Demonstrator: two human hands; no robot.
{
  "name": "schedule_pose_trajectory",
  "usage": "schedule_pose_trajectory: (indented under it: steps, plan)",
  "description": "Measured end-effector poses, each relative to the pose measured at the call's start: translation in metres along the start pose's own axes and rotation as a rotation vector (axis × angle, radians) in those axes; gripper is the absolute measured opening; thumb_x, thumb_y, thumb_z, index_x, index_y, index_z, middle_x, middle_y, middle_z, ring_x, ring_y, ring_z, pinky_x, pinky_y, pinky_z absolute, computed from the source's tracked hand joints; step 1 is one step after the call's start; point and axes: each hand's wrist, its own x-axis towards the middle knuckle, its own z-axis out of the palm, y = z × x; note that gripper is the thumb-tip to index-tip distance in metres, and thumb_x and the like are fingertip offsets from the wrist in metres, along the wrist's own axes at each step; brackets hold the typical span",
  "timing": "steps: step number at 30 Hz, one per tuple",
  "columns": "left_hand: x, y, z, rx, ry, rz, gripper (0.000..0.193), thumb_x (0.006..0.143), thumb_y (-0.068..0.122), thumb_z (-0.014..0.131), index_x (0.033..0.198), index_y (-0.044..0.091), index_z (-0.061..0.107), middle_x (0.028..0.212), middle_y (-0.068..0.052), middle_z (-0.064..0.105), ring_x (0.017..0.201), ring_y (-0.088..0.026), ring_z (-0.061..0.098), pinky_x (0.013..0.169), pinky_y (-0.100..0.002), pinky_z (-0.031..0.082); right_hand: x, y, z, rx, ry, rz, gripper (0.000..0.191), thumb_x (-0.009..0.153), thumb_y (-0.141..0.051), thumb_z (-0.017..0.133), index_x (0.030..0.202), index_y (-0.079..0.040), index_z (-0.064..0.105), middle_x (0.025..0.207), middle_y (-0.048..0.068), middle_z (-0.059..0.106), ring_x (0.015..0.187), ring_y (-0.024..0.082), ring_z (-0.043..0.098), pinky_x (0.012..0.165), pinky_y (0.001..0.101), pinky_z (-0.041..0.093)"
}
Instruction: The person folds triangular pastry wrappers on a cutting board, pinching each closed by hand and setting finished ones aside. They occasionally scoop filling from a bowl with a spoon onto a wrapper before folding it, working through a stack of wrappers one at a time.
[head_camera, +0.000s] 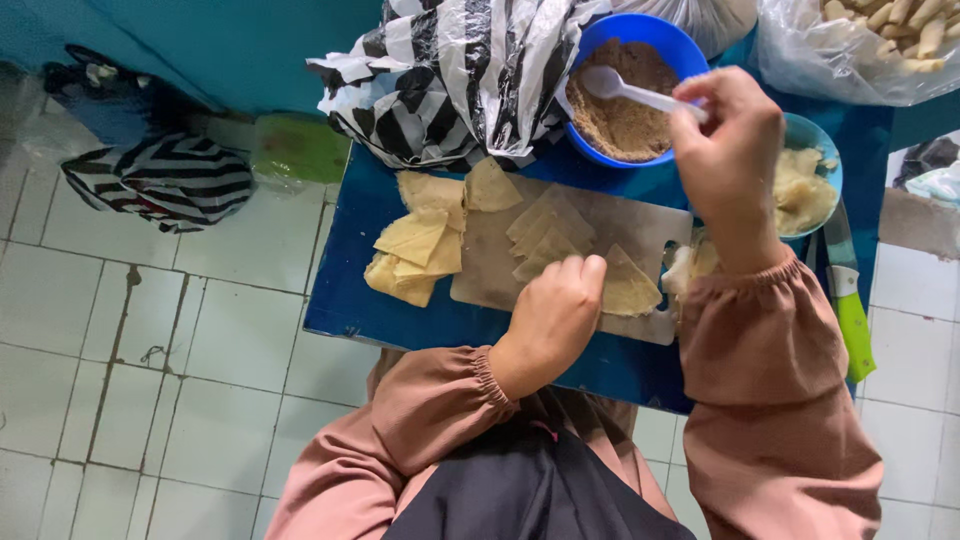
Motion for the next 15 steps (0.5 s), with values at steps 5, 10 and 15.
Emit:
schedule_pose_trajectory:
  steps: [5,10,15]
  plan:
    - [-0.003,0.000,-0.005,-0.057,-0.054,-0.015,0.013,0.086,0.002,0.061,0.097,0.005,0.054,0.094,-0.013,0.059,0.086,-0.031,0.067,0.071,-0.041,0.057,0.020,-0.013,0.033,0.392,-0.087,0.067,0.016,0.112,-0.010,0.059,0.118,0.001,0.069,0.089,0.003,0.071,0.076,0.005,0.063,0.069,0.0205,0.052]
    - [-0.009,0.000,-0.016,-0.088,-0.019,0.018,0.027,0.082,0.000,0.063,0.108,0.004,0.056,0.096,-0.014,0.057,0.086,-0.030,0.066,0.069,-0.038,0.057,0.021,-0.013,0.036,0.513,0.003,0.139,0.022,0.114,-0.014,0.053,0.113,0.003,0.068,0.086,0.010,0.072,0.070,0.013,0.068,0.064,0.0261,0.056]
    - [-0.012,0.006,-0.018,-0.072,0.006,0.048,0.027,0.085,-0.002,0.062,0.110,0.004,0.055,0.097,-0.013,0.055,0.086,-0.028,0.066,0.070,-0.036,0.056,0.017,0.004,0.015,0.676,0.104,0.158,0.021,0.115,-0.013,0.050,0.115,0.004,0.064,0.090,0.016,0.073,0.072,0.022,0.074,0.067,0.0335,0.064]
